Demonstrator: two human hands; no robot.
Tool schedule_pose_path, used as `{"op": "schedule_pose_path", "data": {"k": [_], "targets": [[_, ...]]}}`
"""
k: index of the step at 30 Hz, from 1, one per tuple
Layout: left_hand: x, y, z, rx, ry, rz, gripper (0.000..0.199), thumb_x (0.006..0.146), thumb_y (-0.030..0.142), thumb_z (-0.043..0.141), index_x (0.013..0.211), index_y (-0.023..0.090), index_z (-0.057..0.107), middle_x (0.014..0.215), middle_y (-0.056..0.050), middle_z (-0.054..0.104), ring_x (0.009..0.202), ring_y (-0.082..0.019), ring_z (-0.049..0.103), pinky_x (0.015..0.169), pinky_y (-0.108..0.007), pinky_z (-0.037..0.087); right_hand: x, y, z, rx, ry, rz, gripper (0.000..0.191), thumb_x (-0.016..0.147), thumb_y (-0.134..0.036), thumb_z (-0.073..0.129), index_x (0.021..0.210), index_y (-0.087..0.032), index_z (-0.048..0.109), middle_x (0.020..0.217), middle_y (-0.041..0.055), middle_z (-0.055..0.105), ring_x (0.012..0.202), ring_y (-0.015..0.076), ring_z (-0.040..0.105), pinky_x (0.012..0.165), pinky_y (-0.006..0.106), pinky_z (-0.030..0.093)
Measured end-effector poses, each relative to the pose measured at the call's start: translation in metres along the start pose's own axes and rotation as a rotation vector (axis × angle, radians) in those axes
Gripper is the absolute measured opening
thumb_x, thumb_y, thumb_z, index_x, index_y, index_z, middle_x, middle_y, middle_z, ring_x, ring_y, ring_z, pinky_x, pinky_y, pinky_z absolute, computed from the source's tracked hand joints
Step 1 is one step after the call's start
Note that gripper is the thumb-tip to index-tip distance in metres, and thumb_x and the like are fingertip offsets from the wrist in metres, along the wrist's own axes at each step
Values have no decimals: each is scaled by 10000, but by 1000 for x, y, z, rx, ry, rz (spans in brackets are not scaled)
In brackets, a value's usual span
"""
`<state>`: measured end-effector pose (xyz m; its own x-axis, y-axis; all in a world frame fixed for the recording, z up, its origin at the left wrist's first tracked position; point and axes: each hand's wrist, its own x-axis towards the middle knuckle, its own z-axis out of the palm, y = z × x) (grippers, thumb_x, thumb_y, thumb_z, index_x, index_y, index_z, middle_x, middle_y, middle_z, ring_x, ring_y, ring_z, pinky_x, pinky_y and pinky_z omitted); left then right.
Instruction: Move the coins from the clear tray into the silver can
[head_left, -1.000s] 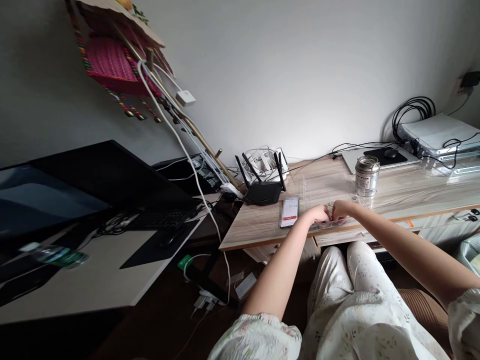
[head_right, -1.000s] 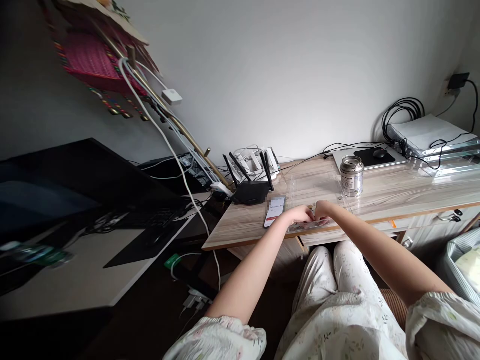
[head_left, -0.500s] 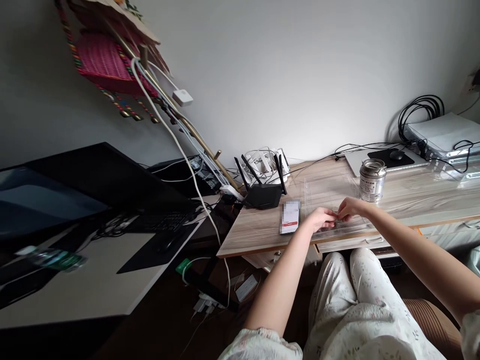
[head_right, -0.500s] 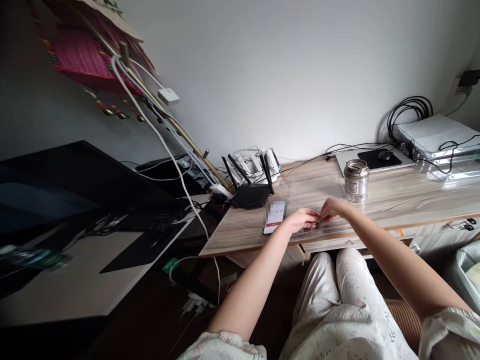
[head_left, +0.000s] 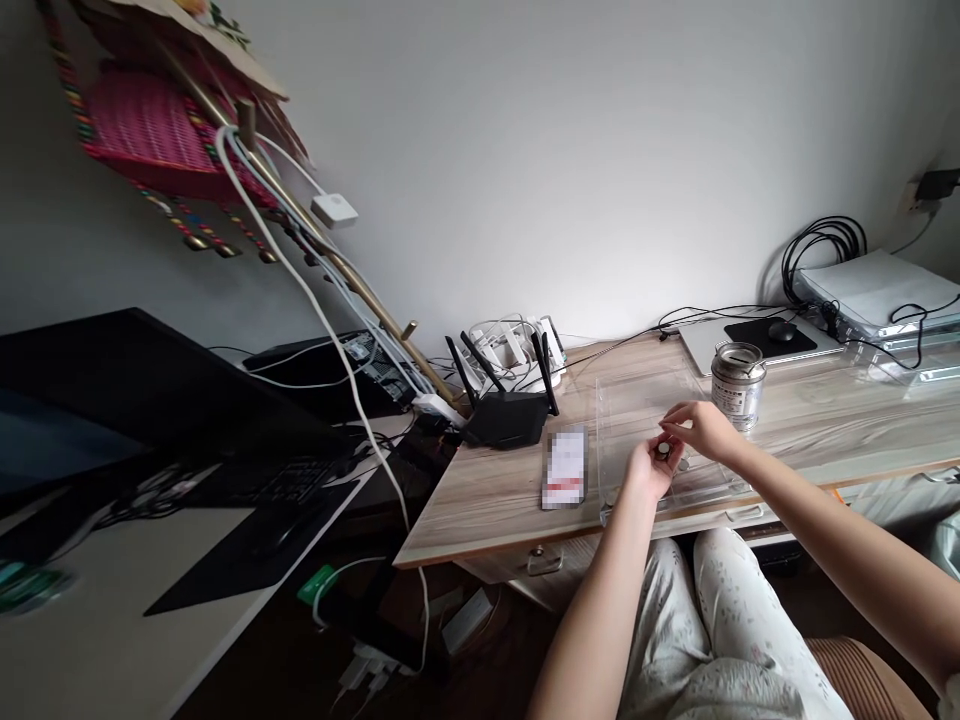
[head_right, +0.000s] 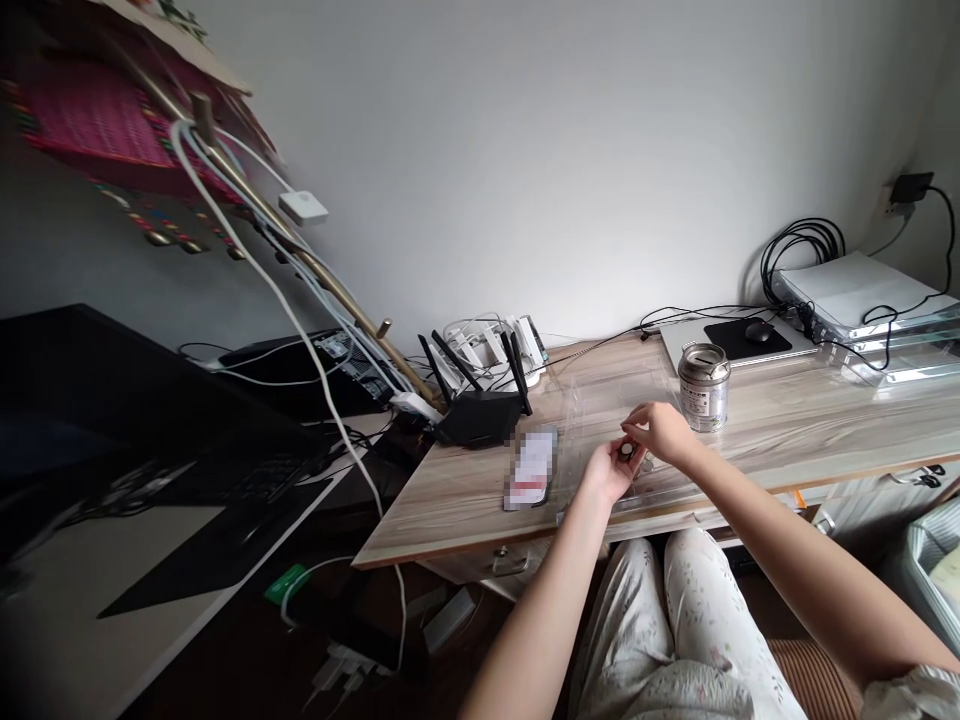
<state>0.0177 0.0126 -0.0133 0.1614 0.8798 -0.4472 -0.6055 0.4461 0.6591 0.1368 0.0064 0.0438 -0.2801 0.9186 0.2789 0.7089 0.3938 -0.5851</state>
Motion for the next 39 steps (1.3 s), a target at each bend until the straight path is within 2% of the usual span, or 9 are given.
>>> {"op": "schedule_pose_path", "data": {"k": [5,8,12,15,19,24,27,34,39], "targets": [[-8,-1,-5,-36,-191,-100,187,699,6,395,763,57,562,742,-131,609,722,-152,609,663,-259,499,22,32,-69,-213,386,206,243,717,-324,499,848,-213,671,807,25,654,706,142,567,598,216,408],[-10,-2,-3,82,-247,-76,212,712,-7,396,822,50,568,741,-123,621,620,-109,592,584,-208,473,35,55,-98,-389,344,386,200,654,-313,538,774,-241,680,750,14,650,693,155,563,551,225,393],[-11,-2,-1,192,-210,-31,111,740,68,463,759,70,572,677,-93,612,490,-52,515,407,-137,350,40,68,-106,-471,260,445,185,631,-310,542,740,-263,685,771,15,646,700,165,559,540,237,389],[-11,-2,-2,228,-217,3,85,735,138,509,726,82,572,607,-62,581,429,-30,447,348,-128,247,34,60,-101,-490,308,402,225,662,-344,531,792,-246,686,769,36,645,743,189,555,596,266,409],[-11,-3,-3,248,-282,39,168,684,264,582,739,105,573,528,13,494,352,-3,316,320,-144,107,16,32,-73,-435,475,147,322,770,-331,424,983,-210,632,882,60,635,863,191,530,700,271,409],[-12,-5,-2,305,-310,46,208,635,306,612,730,137,536,509,35,467,343,-2,281,338,-153,67,-1,8,-6,-161,-28,10,257,738,-353,494,867,-207,661,801,33,649,706,140,566,613,215,409],[-12,-5,-1,308,-311,38,168,636,258,599,729,133,538,518,21,487,360,-12,320,346,-155,89,1,9,7,-101,-106,63,195,724,-286,504,752,-196,675,695,16,652,639,126,569,601,203,404],[-13,-5,0,295,-273,-22,201,666,67,476,847,99,557,682,-87,614,476,-65,484,387,-163,250,29,38,-79,-299,426,186,224,695,-295,505,829,-215,666,768,16,657,726,151,570,603,219,399],[-16,-3,1,288,-276,9,97,657,119,553,741,133,505,719,-81,629,462,-51,475,371,-149,221,41,66,-105,-433,292,358,186,637,-297,542,752,-241,678,729,2,648,688,148,554,541,218,378]]}}
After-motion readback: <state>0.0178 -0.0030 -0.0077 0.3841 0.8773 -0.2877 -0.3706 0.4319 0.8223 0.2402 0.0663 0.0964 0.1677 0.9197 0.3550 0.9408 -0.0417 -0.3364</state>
